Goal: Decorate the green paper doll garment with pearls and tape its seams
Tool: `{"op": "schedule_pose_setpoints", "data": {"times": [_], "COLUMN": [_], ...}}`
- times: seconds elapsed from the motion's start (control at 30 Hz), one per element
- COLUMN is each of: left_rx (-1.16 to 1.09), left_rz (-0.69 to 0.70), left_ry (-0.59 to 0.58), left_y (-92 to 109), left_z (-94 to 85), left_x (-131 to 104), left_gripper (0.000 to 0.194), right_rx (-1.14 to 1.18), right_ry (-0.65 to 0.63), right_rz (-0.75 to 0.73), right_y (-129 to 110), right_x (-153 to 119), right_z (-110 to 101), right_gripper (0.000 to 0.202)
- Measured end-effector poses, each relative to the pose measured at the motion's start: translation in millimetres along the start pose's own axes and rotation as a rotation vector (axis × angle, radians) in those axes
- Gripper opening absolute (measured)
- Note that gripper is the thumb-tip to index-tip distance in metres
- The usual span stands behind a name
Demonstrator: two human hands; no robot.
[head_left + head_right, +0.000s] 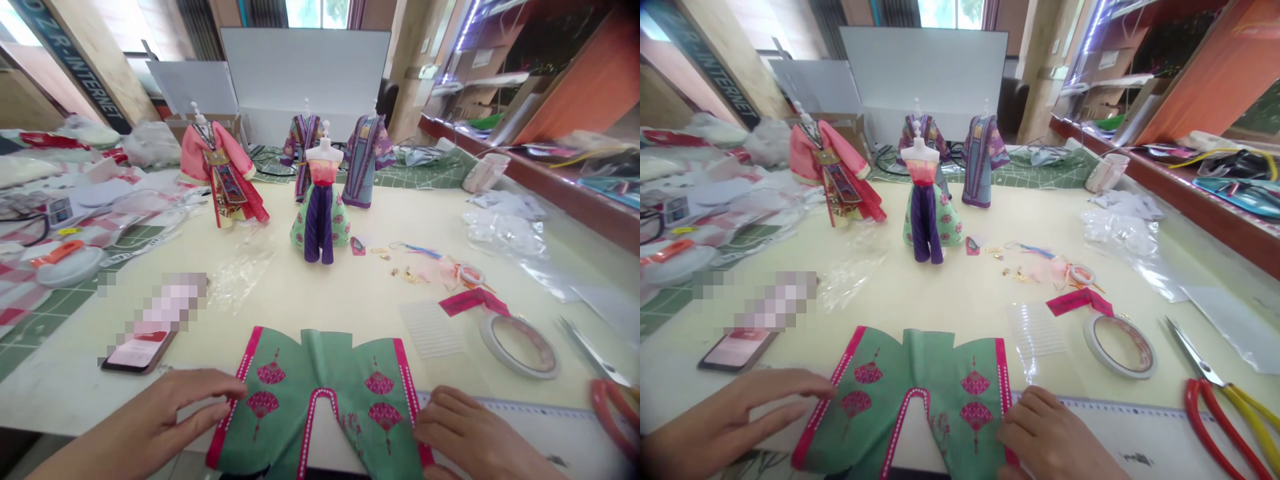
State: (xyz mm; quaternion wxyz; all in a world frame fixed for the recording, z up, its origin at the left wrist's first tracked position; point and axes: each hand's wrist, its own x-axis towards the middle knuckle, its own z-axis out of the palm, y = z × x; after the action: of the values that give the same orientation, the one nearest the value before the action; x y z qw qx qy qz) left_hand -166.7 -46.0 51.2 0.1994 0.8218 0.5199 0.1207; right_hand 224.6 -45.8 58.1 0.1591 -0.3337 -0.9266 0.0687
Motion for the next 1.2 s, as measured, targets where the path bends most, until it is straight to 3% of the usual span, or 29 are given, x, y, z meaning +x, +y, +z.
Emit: {"op": "schedule_pose_setpoints", "data": {"times": [0.13, 0.3, 0.43, 0.57, 0.67, 0.77, 0.9, 1.03, 1.1, 1.2], "left_rx": [0.110, 0.278, 0.336, 0.368, 0.349, 0.291, 0.265, 0.246, 0.268, 0.279], "left_rz": [0.095, 0.182, 0.181, 0.175, 0.196, 0.282, 0.294, 0.305, 0.316, 0.366], "left_ry": [-0.125, -0.159, -0.153, -0.150, -0.148, -0.212, -0.234, -0.184, -0.130, -0.106], "left_y": [7.5, 9.4, -8.5, -6.2, 14.1, 27.7, 17.6, 15.2, 27.4, 49.6], "left_z": [11.4, 46.4, 44.4, 34.7, 42.0, 52.5, 46.0, 33.6, 39.6, 64.1], "left_x": [6.6, 26.1, 49.5, 55.6, 46.1, 36.9, 36.9, 44.3, 47.2, 51.4], "left_gripper": [0.039, 0.069, 0.065, 0.058, 0.075, 0.087, 0.077, 0.071, 0.070, 0.073], "right_rx": [-0.051, -0.345, -0.426, -0.407, -0.371, -0.336, -0.313, -0.264, -0.251, -0.265], "right_ry": [0.005, -0.046, 0.006, -0.030, -0.039, 0.041, 0.161, 0.247, 0.238, 0.216], "right_rz": [0.005, -0.100, -0.064, -0.018, -0.033, -0.075, -0.068, -0.098, -0.086, -0.037], "right_y": [1.1, 9.8, 14.3, 9.9, 5.8, 0.9, -12.3, -21.4, -19.3, -11.4], "right_x": [4.7, 3.3, -1.3, -7.0, -11.0, -13.7, -13.2, -10.6, -12.2, -18.8], "right_z": [4.8, 38.3, 58.5, 53.0, 47.4, 53.0, 70.4, 73.1, 67.3, 59.2], "right_gripper": [0.033, 0.034, 0.039, 0.036, 0.034, 0.032, 0.037, 0.025, 0.025, 0.030]}}
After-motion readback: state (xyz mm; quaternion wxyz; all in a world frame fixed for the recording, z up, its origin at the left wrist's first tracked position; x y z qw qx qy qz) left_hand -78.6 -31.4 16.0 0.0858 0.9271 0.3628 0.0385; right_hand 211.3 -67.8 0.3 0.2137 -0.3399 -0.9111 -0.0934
